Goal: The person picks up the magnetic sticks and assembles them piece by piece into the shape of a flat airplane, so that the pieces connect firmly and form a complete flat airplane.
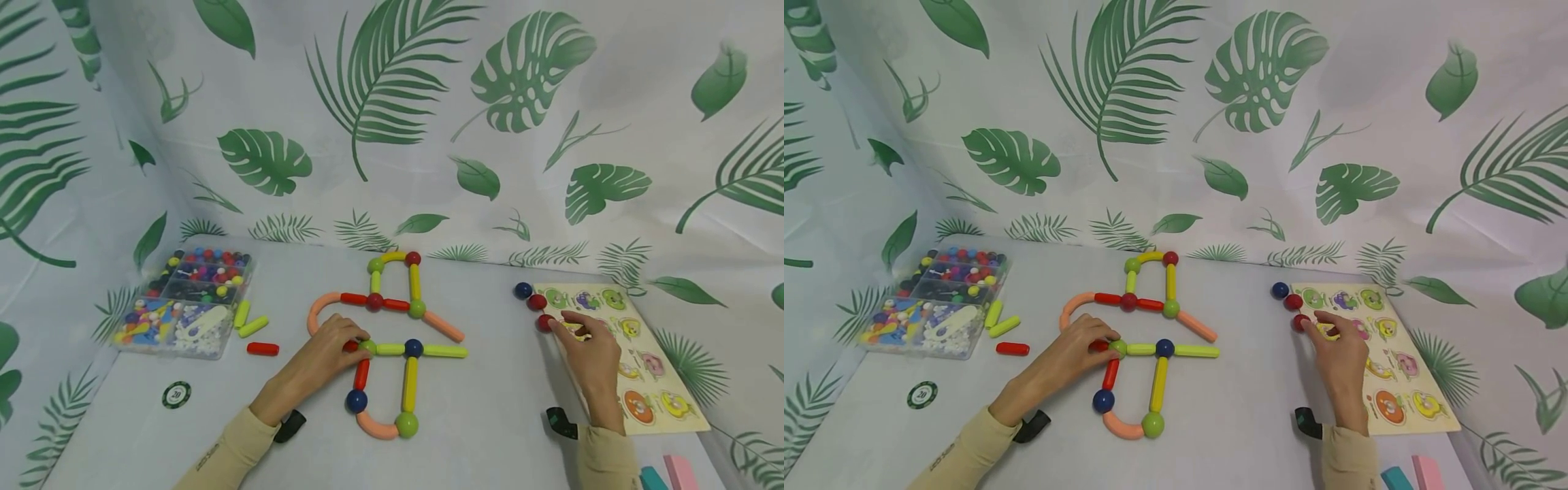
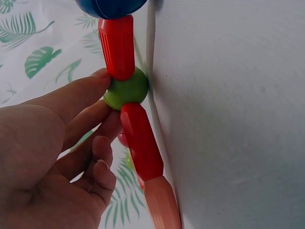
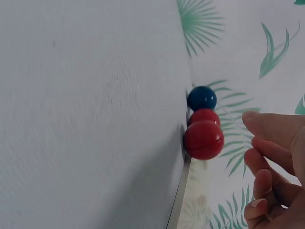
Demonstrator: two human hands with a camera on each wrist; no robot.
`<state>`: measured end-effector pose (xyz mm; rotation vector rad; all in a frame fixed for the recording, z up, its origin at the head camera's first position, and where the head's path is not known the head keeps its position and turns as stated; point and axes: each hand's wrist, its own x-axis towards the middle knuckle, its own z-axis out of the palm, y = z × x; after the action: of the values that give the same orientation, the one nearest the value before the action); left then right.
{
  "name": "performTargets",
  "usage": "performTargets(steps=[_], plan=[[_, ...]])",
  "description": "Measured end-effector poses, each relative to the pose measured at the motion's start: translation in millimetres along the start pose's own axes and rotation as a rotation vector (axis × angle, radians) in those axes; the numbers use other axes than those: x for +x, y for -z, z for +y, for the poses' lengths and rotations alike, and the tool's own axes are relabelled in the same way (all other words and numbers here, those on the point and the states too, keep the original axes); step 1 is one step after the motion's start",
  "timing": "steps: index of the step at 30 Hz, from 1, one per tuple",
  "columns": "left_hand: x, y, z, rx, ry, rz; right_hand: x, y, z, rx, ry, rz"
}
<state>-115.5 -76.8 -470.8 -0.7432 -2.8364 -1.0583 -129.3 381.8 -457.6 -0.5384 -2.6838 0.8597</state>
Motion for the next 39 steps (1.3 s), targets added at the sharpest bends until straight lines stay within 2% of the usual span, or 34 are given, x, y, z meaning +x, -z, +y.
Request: performTargets(steps=[3,7,15,21,33,39], plan=[[-0.6,0.3,-0.2,-0.002,-0.003,0.001,3.9,0.2,5.7,-0.004,-0.040,-0.048],[-0.6,0.0,-0.7,0.000,-0.002,-0.002,7.9,-3.0,11.8,-0.015,-0.048,-0.092],[0.5,-1.1,-2.9,-0.001,-0.021,0.000,9.1,-10.2,15.9,-0.037,-0.064,-0.115],[1.0,-1.6,-4.1,-0.003,-0.036,0.003,6.8,-14.3,12.4,-0.025,-0.042,-0.131],[0.8,-1.2,-3.7,-0.001,-0.028,-0.003,-0.9,-22.8,-0.4,-0.046,0.124,-0.240],[0.1,-0.7,-2.8,0.007,-0.017,-0.005,-10.8,-30.5,-17.4,-0.060,0.263,-0.372]])
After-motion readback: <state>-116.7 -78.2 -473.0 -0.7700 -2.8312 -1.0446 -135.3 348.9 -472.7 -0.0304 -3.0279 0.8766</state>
